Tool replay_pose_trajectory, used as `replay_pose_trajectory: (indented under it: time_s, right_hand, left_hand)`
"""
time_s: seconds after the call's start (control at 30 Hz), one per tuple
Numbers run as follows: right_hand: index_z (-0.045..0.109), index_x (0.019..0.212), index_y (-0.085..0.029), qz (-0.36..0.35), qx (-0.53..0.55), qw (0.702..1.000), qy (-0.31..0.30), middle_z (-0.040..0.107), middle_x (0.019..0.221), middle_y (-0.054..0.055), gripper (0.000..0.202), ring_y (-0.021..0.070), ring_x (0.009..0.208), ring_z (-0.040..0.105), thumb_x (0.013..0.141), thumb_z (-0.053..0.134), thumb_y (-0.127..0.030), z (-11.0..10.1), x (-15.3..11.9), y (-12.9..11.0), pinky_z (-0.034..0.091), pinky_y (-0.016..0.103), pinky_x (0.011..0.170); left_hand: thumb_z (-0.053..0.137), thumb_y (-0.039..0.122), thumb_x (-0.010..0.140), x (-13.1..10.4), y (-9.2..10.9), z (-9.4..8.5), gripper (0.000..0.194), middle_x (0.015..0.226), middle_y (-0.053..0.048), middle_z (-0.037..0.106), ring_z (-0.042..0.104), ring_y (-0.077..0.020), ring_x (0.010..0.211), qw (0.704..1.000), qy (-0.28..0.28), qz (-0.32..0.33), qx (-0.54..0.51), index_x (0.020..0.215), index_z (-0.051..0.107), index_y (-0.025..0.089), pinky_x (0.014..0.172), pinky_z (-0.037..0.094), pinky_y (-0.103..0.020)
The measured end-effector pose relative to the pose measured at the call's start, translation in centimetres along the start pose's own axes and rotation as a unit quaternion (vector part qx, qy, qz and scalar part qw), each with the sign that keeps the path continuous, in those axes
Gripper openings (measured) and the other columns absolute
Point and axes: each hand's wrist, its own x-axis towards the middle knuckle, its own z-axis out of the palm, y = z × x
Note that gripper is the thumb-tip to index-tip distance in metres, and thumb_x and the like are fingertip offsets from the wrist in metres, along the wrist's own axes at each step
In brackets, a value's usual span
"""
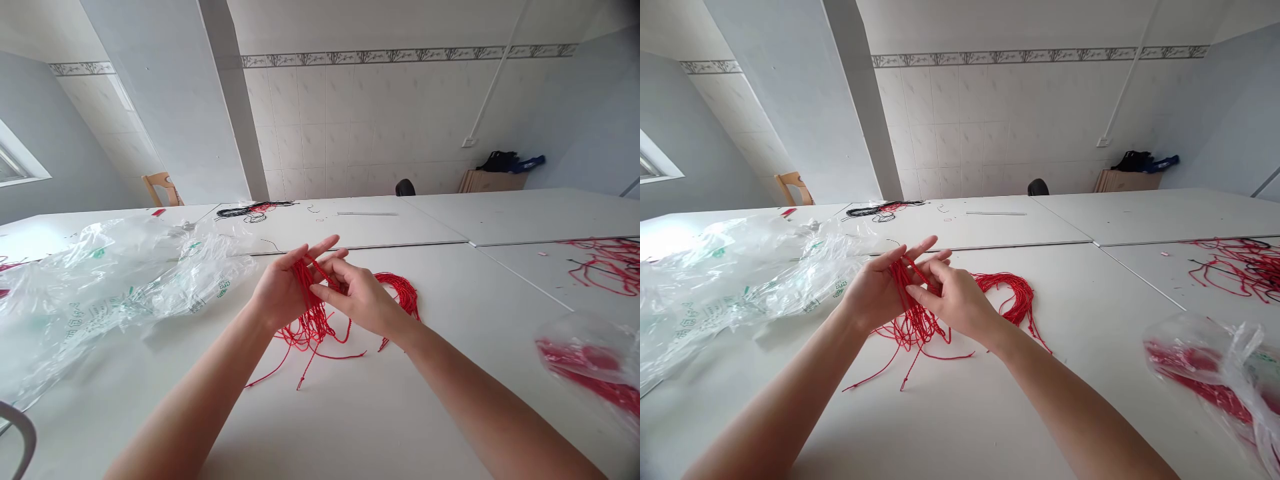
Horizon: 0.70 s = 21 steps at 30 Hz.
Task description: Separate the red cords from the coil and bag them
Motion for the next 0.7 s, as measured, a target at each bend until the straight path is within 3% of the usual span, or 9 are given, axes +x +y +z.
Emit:
replay_pose_trajectory:
  time_s: [0.17, 0.27, 0.5, 0.7]
  right_hand:
    - [0.059, 0.087, -0.024, -0.001, -0.004, 1.0, 0.015, 0.047, 0.07, -0.004, 0.025, 0.0129, 0.06, 0.04, 0.096, 0.066, -0.046, 0.02, 0.0, -0.07, 0.029, 0.029, 0.055]
    - [0.063, 0.09, -0.024, -0.012, 0.0, 1.0, 0.016, 0.051, 0.071, -0.003, 0.022, 0.0131, 0.06, 0.041, 0.098, 0.062, -0.045, -0.2, 0.02, 0.02, 0.03, 0.029, 0.054]
    - [0.07, 0.103, -0.023, -0.032, 0.021, 0.999, 0.022, 0.072, 0.098, 0.005, 0.021, 0.0174, 0.078, 0.062, 0.101, 0.06, -0.042, -0.53, 0.14, 0.24, 0.045, 0.03, 0.064]
    - [0.068, 0.096, -0.024, -0.005, 0.003, 1.0, 0.006, 0.057, 0.074, -0.002, 0.025, 0.0142, 0.063, 0.047, 0.096, 0.066, -0.049, -0.04, 0.16, 0.28, 0.035, 0.03, 0.056]
  left_hand:
    - [0.06, 0.043, 0.101, -0.07, -0.18, 0.14, 0.04, 0.13, -0.013, 0.076, 0.071, -0.0293, 0.115, 1.0, -0.024, -0.008, 0.012, 0.128, 0.078, 0.02, 0.104, 0.052, -0.043]
    - [0.059, 0.042, 0.101, -0.08, -0.18, 0.11, 0.04, 0.13, -0.013, 0.075, 0.071, -0.0276, 0.109, 1.0, -0.025, -0.005, 0.016, 0.129, 0.077, 0.019, 0.1, 0.054, -0.042]
    - [0.052, 0.04, 0.105, -0.2, -0.04, 0.36, 0.042, 0.104, -0.012, 0.079, 0.071, -0.0269, 0.102, 1.0, -0.008, 0.003, 0.023, 0.13, 0.077, 0.018, 0.102, 0.054, -0.047]
    - [0.049, 0.054, 0.104, 0.04, -0.46, 0.21, 0.053, 0.131, -0.014, 0.074, 0.063, -0.0305, 0.125, 0.997, -0.001, 0.024, 0.077, 0.127, 0.079, 0.018, 0.105, 0.05, -0.04]
